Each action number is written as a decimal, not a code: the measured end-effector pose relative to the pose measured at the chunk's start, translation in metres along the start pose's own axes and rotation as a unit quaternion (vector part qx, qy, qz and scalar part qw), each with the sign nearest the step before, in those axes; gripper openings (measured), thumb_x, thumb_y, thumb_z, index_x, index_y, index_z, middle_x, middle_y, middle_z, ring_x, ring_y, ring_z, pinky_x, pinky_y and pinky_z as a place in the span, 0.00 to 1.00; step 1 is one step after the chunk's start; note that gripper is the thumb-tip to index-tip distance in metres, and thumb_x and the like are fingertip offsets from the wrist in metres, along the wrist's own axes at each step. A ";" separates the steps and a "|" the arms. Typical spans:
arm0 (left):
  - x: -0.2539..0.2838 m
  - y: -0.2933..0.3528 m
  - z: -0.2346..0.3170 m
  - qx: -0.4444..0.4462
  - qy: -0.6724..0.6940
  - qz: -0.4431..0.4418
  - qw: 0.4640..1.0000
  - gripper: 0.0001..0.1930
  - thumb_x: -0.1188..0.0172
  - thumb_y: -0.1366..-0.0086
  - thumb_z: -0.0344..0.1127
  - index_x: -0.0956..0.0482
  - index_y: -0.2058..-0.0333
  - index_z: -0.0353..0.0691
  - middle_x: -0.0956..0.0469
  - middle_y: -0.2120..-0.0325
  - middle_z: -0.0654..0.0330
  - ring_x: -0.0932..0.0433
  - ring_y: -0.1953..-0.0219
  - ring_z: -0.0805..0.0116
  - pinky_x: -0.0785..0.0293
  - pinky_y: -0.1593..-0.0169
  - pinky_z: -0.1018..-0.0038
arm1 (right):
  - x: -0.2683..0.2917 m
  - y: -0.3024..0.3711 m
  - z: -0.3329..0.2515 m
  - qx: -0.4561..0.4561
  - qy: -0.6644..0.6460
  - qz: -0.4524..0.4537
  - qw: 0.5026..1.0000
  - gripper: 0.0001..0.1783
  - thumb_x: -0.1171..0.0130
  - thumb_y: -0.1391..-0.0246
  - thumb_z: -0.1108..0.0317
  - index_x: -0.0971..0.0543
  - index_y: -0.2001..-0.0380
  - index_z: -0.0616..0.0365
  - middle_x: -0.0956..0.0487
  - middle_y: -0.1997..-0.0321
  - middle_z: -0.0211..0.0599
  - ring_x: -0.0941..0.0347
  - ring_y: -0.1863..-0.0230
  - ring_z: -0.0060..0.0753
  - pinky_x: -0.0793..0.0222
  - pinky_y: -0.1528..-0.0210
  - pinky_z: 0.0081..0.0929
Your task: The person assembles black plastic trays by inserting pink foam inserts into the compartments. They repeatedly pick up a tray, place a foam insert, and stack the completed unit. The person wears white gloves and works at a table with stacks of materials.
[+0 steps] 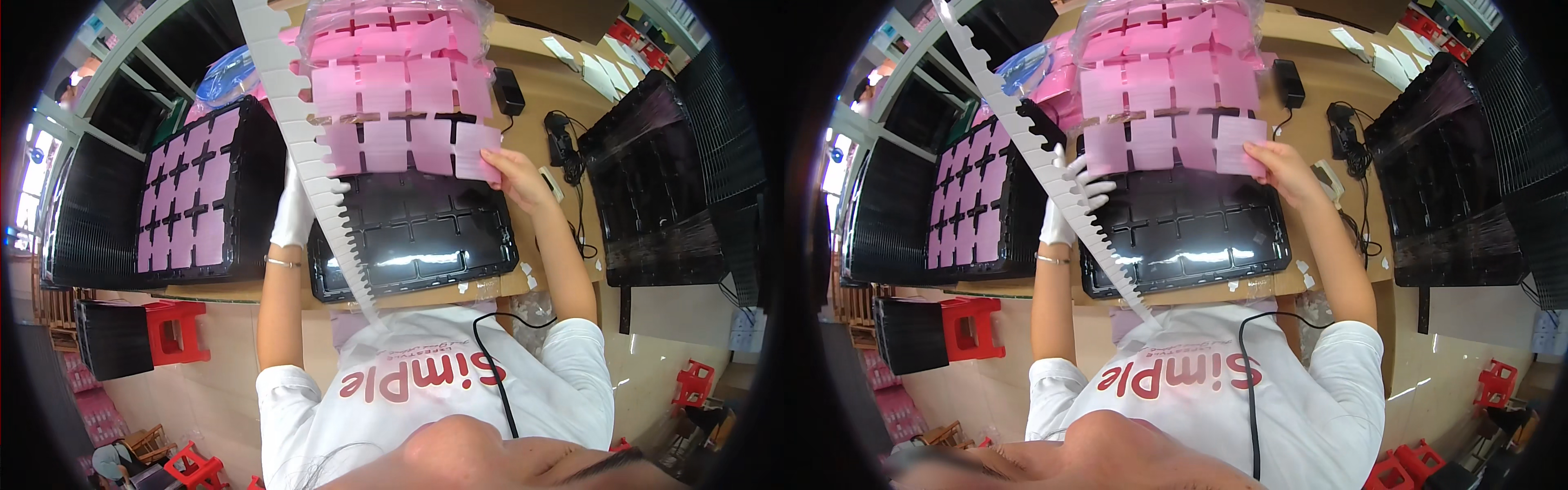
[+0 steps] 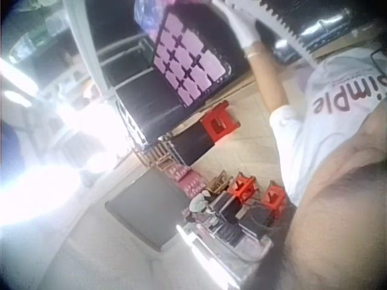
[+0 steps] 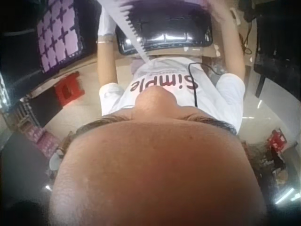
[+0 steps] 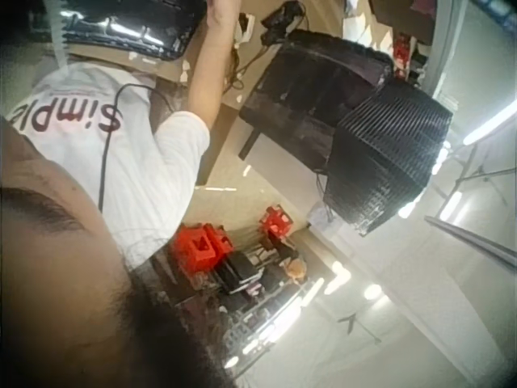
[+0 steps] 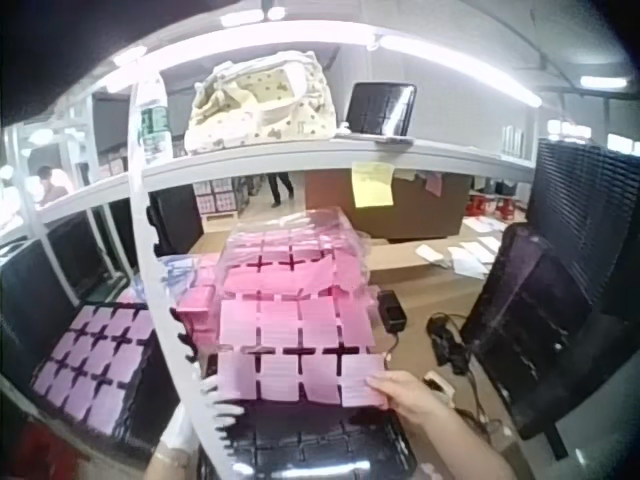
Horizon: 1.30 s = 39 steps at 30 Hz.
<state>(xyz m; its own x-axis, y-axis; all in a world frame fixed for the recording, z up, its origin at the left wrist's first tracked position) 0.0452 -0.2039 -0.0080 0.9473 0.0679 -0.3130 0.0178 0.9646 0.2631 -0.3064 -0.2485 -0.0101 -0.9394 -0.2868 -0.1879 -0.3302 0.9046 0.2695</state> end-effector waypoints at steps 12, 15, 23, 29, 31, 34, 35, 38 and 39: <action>0.014 0.058 -0.022 -0.047 -0.149 0.166 0.974 0.14 0.45 0.32 0.39 0.19 0.63 0.34 0.20 0.74 0.65 0.30 0.77 0.79 0.33 0.73 0.78 | 0.023 0.059 0.042 0.065 0.056 0.164 0.983 0.12 0.39 0.41 0.60 0.22 0.69 0.58 0.21 0.70 0.24 0.29 0.69 0.13 0.35 0.65 0.14; 0.041 0.090 -0.044 -0.097 -0.340 0.213 0.911 0.16 0.44 0.33 0.42 0.20 0.72 0.33 0.23 0.80 0.63 0.35 0.80 0.78 0.37 0.74 0.78 | 0.010 0.085 0.045 0.087 0.101 0.200 0.971 0.12 0.35 0.44 0.63 0.24 0.73 0.59 0.22 0.72 0.25 0.31 0.71 0.12 0.36 0.66 0.13; 0.027 0.147 -0.056 -0.008 -0.452 0.303 0.839 0.19 0.37 0.39 0.46 0.22 0.76 0.33 0.24 0.83 0.57 0.33 0.79 0.72 0.31 0.68 0.73 | 0.004 0.111 0.070 0.132 0.308 0.250 0.909 0.15 0.31 0.52 0.64 0.26 0.78 0.61 0.37 0.77 0.28 0.43 0.76 0.22 0.46 0.74 0.22; 0.026 0.154 -0.049 0.047 -0.453 0.292 0.841 0.21 0.37 0.39 0.47 0.24 0.79 0.33 0.28 0.86 0.61 0.38 0.80 0.75 0.34 0.71 0.74 | 0.003 0.109 0.064 0.132 0.343 0.255 0.895 0.14 0.30 0.53 0.64 0.24 0.77 0.61 0.36 0.77 0.28 0.42 0.76 0.22 0.45 0.74 0.23; 0.026 0.154 -0.049 0.056 -0.450 0.295 0.841 0.22 0.36 0.39 0.48 0.24 0.80 0.33 0.28 0.87 0.61 0.38 0.80 0.76 0.35 0.72 0.75 | 0.007 0.108 0.067 0.126 0.330 0.262 0.898 0.13 0.31 0.52 0.66 0.25 0.77 0.61 0.38 0.76 0.24 0.46 0.76 0.17 0.49 0.74 0.18; 0.027 0.152 -0.046 0.059 -0.434 0.298 0.848 0.23 0.36 0.39 0.48 0.24 0.81 0.33 0.28 0.87 0.61 0.38 0.80 0.78 0.35 0.72 0.76 | 0.013 0.103 0.067 0.125 0.292 0.267 0.910 0.13 0.31 0.51 0.67 0.25 0.78 0.61 0.39 0.75 0.22 0.48 0.76 0.14 0.51 0.75 0.16; 0.027 0.152 -0.045 0.058 -0.427 0.299 0.852 0.23 0.36 0.39 0.48 0.25 0.81 0.33 0.28 0.87 0.61 0.38 0.80 0.78 0.35 0.72 0.76 | 0.014 0.102 0.067 0.126 0.277 0.267 0.914 0.13 0.31 0.51 0.67 0.25 0.78 0.62 0.39 0.75 0.22 0.48 0.76 0.14 0.51 0.75 0.16; 0.020 0.153 -0.042 0.053 -0.457 0.283 0.842 0.23 0.35 0.40 0.50 0.24 0.82 0.34 0.27 0.87 0.60 0.35 0.81 0.74 0.33 0.72 0.74 | 0.012 0.102 0.064 0.129 0.331 0.253 0.900 0.13 0.30 0.52 0.67 0.24 0.78 0.62 0.39 0.75 0.22 0.48 0.76 0.15 0.52 0.75 0.17; 0.019 0.153 -0.043 0.050 -0.472 0.280 0.834 0.22 0.36 0.39 0.48 0.24 0.81 0.33 0.26 0.86 0.60 0.36 0.81 0.77 0.34 0.72 0.76 | 0.014 0.103 0.064 0.125 0.335 0.259 0.897 0.13 0.30 0.53 0.66 0.24 0.78 0.61 0.39 0.76 0.23 0.46 0.76 0.17 0.50 0.75 0.19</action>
<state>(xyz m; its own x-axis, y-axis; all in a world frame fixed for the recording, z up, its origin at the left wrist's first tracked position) 0.0522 -0.0443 -0.0129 0.6448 0.2254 0.7304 -0.5308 0.8196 0.2157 -0.3474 -0.1390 -0.0451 -0.8330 0.1429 0.5346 0.1194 0.9897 -0.0785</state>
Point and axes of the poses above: each hand's wrist, its own y-axis away from the middle knuckle, its own x-axis out of the back of the hand, z = x × y, the point moved 6 cm from there along -y, towards the middle knuckle
